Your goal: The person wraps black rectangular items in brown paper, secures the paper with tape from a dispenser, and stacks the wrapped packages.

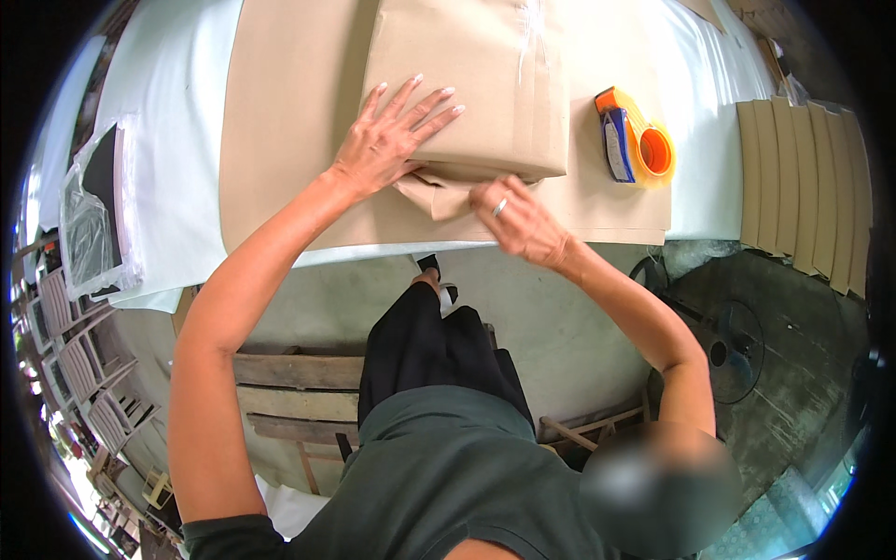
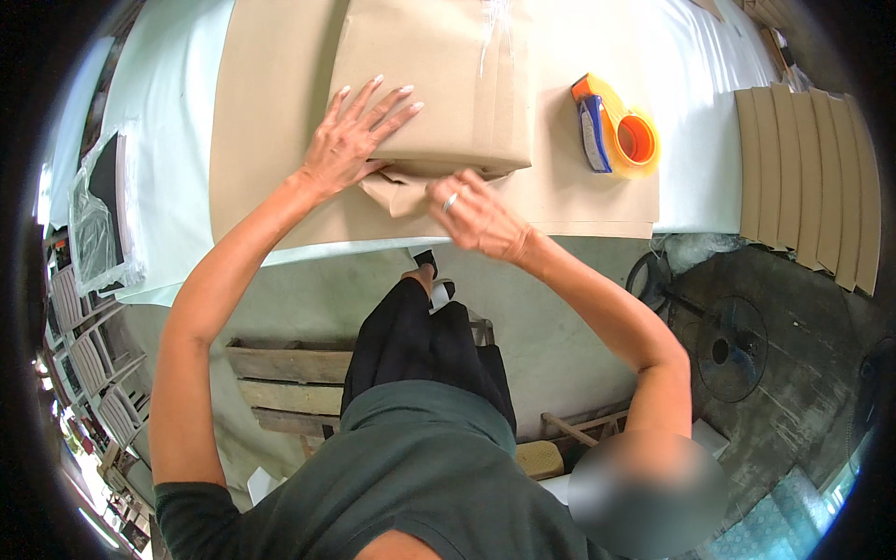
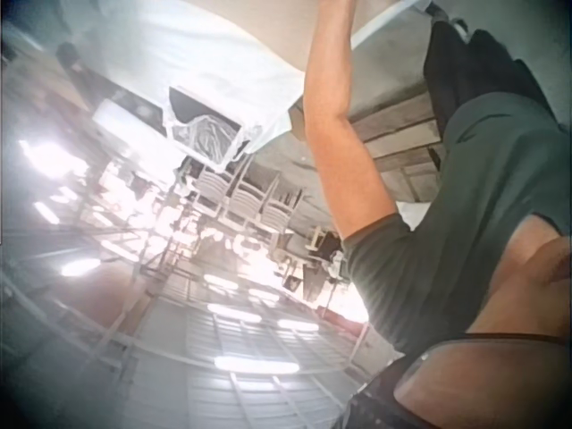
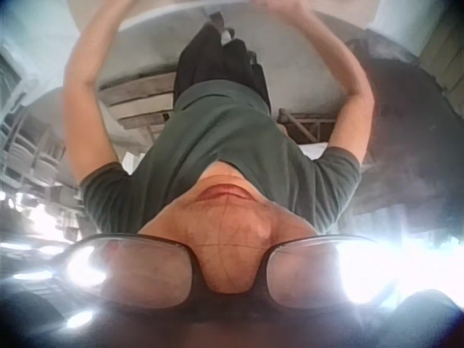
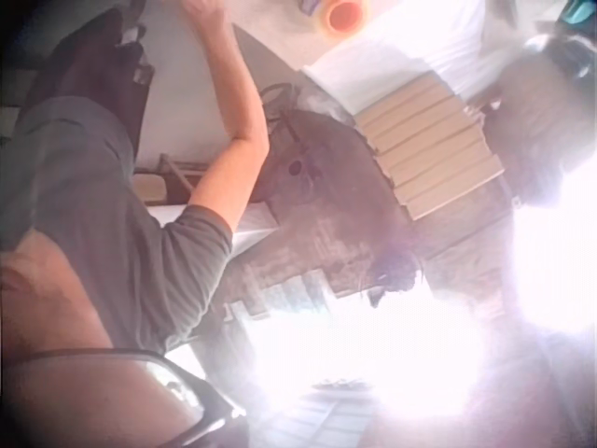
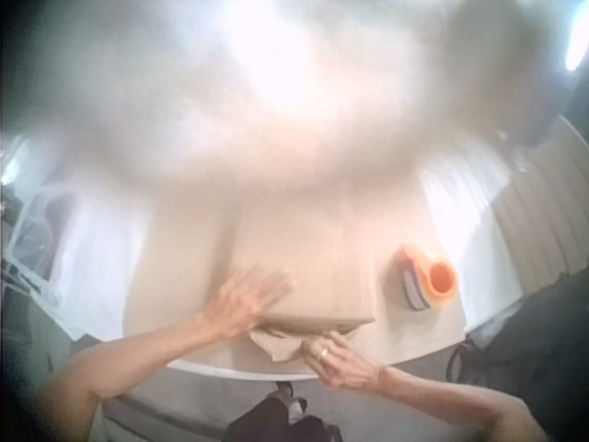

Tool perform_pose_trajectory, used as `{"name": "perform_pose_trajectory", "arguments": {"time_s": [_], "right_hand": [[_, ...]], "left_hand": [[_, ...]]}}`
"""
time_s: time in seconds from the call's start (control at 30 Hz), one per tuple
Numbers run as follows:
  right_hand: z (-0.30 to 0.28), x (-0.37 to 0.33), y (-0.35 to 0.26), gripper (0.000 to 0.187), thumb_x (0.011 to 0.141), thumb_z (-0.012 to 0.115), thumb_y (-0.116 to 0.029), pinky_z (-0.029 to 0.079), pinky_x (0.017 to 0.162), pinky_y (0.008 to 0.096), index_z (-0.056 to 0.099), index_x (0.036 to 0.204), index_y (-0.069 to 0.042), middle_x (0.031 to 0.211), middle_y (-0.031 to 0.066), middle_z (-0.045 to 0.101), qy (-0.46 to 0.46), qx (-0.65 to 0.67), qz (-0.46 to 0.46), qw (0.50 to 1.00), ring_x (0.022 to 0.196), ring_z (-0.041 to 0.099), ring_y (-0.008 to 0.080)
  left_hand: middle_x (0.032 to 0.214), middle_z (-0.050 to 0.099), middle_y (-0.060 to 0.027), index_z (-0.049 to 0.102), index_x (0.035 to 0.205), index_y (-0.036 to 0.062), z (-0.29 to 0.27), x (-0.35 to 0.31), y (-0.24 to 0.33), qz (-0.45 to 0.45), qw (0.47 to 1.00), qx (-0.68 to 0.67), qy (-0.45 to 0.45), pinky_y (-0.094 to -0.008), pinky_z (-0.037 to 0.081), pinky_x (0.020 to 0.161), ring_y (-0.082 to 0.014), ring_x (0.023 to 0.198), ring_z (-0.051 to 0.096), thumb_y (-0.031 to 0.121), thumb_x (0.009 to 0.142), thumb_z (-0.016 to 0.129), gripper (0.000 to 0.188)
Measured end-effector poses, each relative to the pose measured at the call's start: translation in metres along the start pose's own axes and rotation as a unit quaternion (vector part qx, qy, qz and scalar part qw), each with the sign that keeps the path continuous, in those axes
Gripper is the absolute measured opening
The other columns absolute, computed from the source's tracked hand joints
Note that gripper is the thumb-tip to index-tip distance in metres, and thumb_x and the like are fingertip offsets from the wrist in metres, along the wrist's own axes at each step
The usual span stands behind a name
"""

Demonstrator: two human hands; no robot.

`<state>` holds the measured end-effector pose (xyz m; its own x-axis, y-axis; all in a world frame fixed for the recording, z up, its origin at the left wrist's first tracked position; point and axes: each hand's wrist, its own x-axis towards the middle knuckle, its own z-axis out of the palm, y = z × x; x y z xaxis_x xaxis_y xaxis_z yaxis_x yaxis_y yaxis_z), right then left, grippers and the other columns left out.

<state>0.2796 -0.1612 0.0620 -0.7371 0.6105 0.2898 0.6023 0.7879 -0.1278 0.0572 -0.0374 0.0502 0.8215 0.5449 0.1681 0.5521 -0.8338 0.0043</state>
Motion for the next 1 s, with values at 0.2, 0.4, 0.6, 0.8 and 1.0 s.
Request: {"name": "perform_pose_trajectory", "arguments": {"time_s": [0.2, 0.4, 0.6, 0.8, 1.0], "right_hand": [[0.024, -0.003, -0.021, 0.044, 0.075, 0.061, -0.008, 0.034, 0.096, 0.0466, 0.049, 0.117, -0.003, 0.122, 0.0137, 0.048, 0.053, 0.033, 0.179, 0.982, 0.109, 0.052, 0.0245], [0.045, 0.0, -0.013, 0.024, 0.071, 0.062, -0.004, 0.029, 0.101, 0.0486, 0.058, 0.094, -0.007, 0.134, 0.0106, 0.045, 0.133, -0.107, 0.201, 0.964, 0.12, 0.046, 0.0243], [0.023, 0.016, 0.005, 0.005, 0.068, 0.059, 0.001, 0.037, 0.103, 0.0538, 0.056, 0.072, -0.001, 0.131, 0.0111, 0.053, 0.104, -0.064, 0.193, 0.974, 0.124, 0.05, 0.0248], [0.005, 0.022, 0.013, 0.008, 0.07, 0.059, 0.006, 0.045, 0.099, 0.0452, 0.058, 0.073, -0.001, 0.128, 0.0069, 0.056, 0.085, -0.012, 0.201, 0.976, 0.118, 0.055, 0.0175], [-0.007, 0.032, 0.016, 0.01, 0.069, 0.063, 0.006, 0.05, 0.095, 0.0407, 0.059, 0.072, -0.002, 0.116, 0.0021, 0.063, 0.089, 0.053, 0.252, 0.962, 0.108, 0.061, 0.0159]], "left_hand": [[0.152, 0.024, 0.0085, 0.023, 0.146, 0.0341, 0.001, -0.001, 0.0, -0.009, 1.0, 0.001, -0.003, -0.0518, 0.031, 0.11, -0.0243, 0.137, 0.028, 0.036, 0.059, 0.081, 0.105], [0.152, 0.023, 0.0085, 0.023, 0.146, 0.0348, -0.002, 0.001, 0.001, -0.012, 1.0, 0.003, -0.01, -0.0518, 0.03, 0.11, -0.0246, 0.138, 0.027, 0.035, 0.058, 0.082, 0.106], [0.153, 0.021, 0.007, 0.023, 0.146, 0.0337, 0.001, 0.001, -0.012, -0.01, 1.0, -0.022, -0.006, -0.0515, 0.024, 0.113, -0.0251, 0.14, 0.021, 0.043, 0.065, 0.075, 0.098], [0.153, 0.023, 0.0055, 0.029, 0.145, 0.027, -0.017, -0.007, -0.04, 0.081, 0.975, -0.192, -0.079, -0.0484, 0.018, 0.116, -0.0246, 0.141, 0.018, 0.054, 0.064, 0.069, 0.094], [0.146, 0.037, 0.0087, 0.038, 0.141, 0.0286, -0.003, -0.012, -0.031, 0.081, 0.995, -0.012, 0.051, -0.0474, 0.027, 0.113, -0.023, 0.137, 0.031, 0.054, 0.061, 0.069, 0.09]]}}
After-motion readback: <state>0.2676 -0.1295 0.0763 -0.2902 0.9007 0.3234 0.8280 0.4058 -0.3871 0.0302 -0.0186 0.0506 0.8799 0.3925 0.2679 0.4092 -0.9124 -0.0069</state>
